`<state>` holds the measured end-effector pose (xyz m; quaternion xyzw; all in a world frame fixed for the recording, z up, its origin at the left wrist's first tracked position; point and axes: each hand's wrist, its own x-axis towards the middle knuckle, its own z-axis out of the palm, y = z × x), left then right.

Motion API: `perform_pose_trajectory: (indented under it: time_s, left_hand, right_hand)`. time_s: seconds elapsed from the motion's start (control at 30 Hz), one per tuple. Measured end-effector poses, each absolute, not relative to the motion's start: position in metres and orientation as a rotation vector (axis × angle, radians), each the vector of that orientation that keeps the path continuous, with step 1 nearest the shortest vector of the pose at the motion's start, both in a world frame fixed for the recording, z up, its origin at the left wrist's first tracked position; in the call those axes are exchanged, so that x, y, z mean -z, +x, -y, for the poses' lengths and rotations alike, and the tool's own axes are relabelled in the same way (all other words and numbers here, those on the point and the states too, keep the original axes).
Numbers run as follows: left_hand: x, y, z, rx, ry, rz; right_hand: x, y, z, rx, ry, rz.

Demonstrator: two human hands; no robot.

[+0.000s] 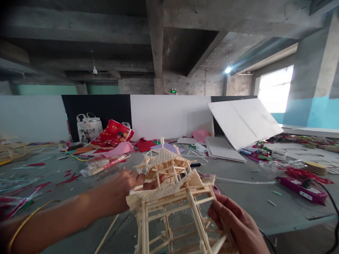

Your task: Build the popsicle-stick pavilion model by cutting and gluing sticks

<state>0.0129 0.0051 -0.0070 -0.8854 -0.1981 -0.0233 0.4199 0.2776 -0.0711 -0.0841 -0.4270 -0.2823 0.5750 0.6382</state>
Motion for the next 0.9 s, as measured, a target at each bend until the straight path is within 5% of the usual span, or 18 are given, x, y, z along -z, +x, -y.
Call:
perform_pose_trajectory:
  time_s: [0.9]
  left_hand:
    - [0.008,0.010,-0.001,0.072,-2.209,0.495]
  right_hand:
    - [0.087,0.279,0.070,-1.229,-1.070,0.724]
